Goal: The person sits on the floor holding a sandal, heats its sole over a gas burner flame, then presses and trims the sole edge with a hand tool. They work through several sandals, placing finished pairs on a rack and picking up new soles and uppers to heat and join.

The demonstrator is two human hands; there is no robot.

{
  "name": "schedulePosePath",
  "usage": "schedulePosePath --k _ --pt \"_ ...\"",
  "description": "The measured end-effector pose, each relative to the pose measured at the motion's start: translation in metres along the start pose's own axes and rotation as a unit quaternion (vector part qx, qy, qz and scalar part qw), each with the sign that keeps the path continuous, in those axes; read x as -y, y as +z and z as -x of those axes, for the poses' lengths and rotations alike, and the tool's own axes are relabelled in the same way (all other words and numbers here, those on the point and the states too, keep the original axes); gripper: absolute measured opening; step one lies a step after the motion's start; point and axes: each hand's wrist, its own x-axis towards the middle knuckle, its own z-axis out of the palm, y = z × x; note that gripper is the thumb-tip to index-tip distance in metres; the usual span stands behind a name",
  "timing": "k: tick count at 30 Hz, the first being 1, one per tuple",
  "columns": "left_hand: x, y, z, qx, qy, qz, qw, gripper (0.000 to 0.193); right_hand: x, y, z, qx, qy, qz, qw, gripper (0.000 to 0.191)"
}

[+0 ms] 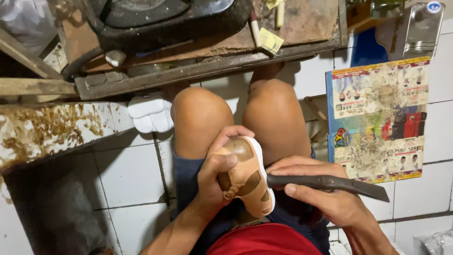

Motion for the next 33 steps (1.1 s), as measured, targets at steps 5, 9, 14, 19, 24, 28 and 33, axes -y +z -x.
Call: schedulePosePath --k 5,9,14,19,24,28,33 --pt "0.003 0.000 0.000 0.004 0.008 -0.012 1.000 0.060 -0.006 -0.002 0.009 -0.001 -0.001 -0.027 1.000 0.031" --pt "0.005 0.001 0.001 -0.013 0.028 -0.011 0.999 0.059 -0.017 0.001 0.016 -0.027 0.001 0.011 1.000 0.032" --pt "0.008 0.001 0.000 -0.019 0.017 0.030 0.999 0.056 -0.025 0.002 0.023 -0.020 0.001 -0.094 0.995 0.037" --pt "0.016 0.004 -0.002 -0.044 0.079 0.074 0.993 0.051 -0.026 0.011 0.041 -0.074 -0.029 -0.056 0.995 0.042" --pt "0.016 0.003 -0.005 -0.070 0.086 0.095 0.989 0.048 -0.030 0.015 0.047 -0.101 -0.046 -0.141 0.984 0.043" --pt "0.022 0.016 -0.006 -0.148 0.119 0.109 0.976 0.048 -0.025 0.024 0.049 -0.137 -0.106 -0.110 0.979 0.044" --pt "0.030 0.037 0.023 -0.182 0.101 0.140 0.968 0.055 -0.006 0.025 0.054 -0.259 -0.115 -0.105 0.953 0.046"
